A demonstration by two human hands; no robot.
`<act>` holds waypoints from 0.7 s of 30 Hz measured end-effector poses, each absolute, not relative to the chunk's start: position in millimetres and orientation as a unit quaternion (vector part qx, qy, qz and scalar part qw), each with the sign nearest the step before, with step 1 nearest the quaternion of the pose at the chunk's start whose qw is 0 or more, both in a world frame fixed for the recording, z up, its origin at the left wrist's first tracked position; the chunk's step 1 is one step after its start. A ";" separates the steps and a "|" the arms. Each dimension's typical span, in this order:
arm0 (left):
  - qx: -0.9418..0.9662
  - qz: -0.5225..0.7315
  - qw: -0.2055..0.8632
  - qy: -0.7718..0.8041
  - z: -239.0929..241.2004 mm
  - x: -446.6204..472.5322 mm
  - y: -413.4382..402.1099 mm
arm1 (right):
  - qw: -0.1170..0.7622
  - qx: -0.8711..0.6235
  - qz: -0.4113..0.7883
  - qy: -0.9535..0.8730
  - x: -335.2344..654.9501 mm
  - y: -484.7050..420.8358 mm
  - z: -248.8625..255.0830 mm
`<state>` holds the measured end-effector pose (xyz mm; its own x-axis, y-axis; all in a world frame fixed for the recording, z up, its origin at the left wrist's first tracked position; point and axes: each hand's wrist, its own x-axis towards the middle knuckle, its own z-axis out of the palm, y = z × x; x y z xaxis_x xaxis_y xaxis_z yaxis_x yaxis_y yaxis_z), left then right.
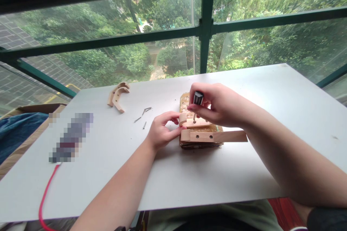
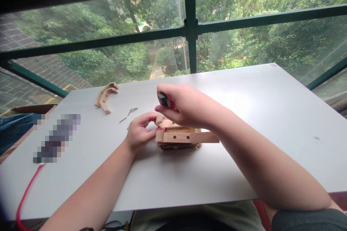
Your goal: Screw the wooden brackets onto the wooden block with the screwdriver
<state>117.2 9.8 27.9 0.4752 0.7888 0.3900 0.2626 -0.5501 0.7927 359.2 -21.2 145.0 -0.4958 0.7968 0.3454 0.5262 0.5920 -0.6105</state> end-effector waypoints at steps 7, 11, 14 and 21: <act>0.786 0.395 0.335 0.337 25.1 116.7 9.9 | 0.311 -0.399 0.251 -0.825 360.2 -19.5 142.9; 0.788 0.392 0.335 0.335 26.9 117.8 9.6 | 0.309 -0.401 0.226 -0.832 357.6 -20.0 142.2; 0.789 0.398 0.324 0.337 28.8 119.0 9.4 | 0.310 -0.393 0.208 -0.840 355.5 -21.4 143.2; 0.789 0.397 0.320 0.343 30.0 119.9 7.8 | 0.309 -0.401 0.247 -0.827 354.6 -21.8 143.4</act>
<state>119.9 7.8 30.0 0.4488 0.7954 0.4073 0.2871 -0.5600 0.7772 354.6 -21.8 143.4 -0.4885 0.8148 0.3123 0.5103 0.5571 -0.6552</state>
